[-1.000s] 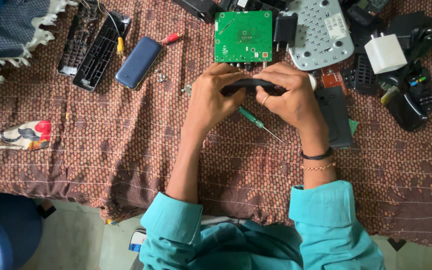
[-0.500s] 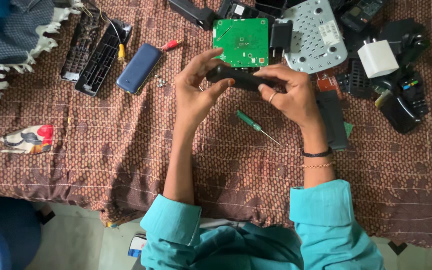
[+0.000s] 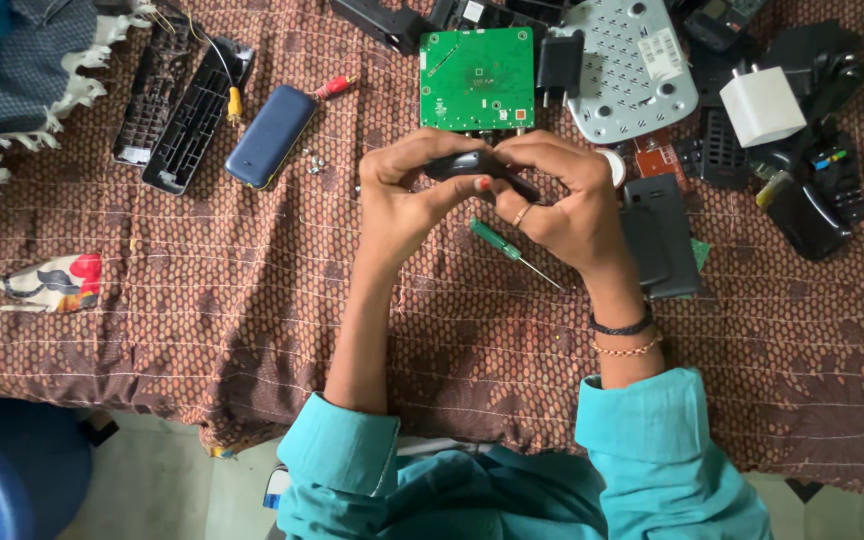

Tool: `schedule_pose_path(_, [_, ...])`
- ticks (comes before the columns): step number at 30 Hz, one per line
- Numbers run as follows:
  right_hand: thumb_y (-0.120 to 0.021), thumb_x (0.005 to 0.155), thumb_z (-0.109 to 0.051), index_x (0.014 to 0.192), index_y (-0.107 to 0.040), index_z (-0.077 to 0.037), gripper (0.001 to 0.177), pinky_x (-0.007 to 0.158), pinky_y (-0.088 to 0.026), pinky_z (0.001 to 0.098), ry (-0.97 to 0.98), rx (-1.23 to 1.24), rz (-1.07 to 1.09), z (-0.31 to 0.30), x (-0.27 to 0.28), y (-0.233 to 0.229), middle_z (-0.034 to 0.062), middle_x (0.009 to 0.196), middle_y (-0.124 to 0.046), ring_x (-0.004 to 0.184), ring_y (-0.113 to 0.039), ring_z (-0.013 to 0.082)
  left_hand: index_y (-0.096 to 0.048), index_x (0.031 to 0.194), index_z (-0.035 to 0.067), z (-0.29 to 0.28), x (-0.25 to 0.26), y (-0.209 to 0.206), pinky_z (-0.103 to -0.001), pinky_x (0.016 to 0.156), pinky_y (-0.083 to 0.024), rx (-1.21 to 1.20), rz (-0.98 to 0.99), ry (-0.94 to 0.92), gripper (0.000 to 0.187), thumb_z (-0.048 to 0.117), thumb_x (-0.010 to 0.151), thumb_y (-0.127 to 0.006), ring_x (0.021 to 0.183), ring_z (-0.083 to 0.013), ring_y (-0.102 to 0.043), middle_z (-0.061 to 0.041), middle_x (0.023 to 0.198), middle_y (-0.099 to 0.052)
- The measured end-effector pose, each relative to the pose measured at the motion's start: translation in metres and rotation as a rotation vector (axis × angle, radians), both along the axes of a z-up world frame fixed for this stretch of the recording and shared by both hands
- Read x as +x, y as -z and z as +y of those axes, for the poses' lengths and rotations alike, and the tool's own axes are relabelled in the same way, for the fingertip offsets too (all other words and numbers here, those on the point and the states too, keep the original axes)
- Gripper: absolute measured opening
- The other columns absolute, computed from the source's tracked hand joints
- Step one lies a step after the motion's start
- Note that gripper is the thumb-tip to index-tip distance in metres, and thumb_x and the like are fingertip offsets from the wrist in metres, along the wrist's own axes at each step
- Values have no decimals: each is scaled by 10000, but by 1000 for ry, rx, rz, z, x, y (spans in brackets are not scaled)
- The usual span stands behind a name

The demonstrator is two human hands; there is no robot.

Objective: The person disassembles and reassembles small electronic devices, including a black remote control and a black power adapter, using a green screwdriver. They remove screws, open the casings, and handle internal components on a patterned table.

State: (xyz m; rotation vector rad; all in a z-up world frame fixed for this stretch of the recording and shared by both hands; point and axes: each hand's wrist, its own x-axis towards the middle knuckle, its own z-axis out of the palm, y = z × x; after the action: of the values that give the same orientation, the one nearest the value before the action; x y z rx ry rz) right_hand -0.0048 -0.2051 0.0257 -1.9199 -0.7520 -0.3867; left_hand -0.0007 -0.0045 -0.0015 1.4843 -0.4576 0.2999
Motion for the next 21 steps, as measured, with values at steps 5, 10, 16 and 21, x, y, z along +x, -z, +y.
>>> schedule_pose_path(5, [-751,858,-10,1128,-717,41,277,896,-590,317,47,-24,-42,7,-4,1,145,1100,-750,993,-745,222,-788,1031,-1,2,-3,-2,-256,825,-588,6,39,-69,278,21,771,-883,891,-145,-738,-84,967,-775])
schedule_pose_path(10, [-743,911,-45,1161,-709,46,268,883,-581,297,55,34,-15,5,0,12,128,1131,-735,1002,-721,193,-761,1128,11,-1,2,1,-287,934,-599,-24,-15,-33,323,-1,825,-872,1008,-165,-738,-80,1085,-764])
schedule_pose_path(16, [-703,1005,-87,1273,-626,66,318,900,-531,243,-92,544,380,1,19,42,72,1136,-700,1009,-646,97,-614,1307,53,-11,9,10,-299,1011,-590,-211,149,42,507,-25,848,-812,1104,-164,-713,-61,1178,-733])
schedule_pose_path(21, [-651,1010,-36,1359,-575,55,369,921,-498,223,-180,497,265,-9,14,29,80,1187,-654,1040,-610,95,-749,1193,40,-6,0,3,-306,882,-576,212,-128,-208,376,-64,843,-836,1027,-180,-724,-60,1136,-739])
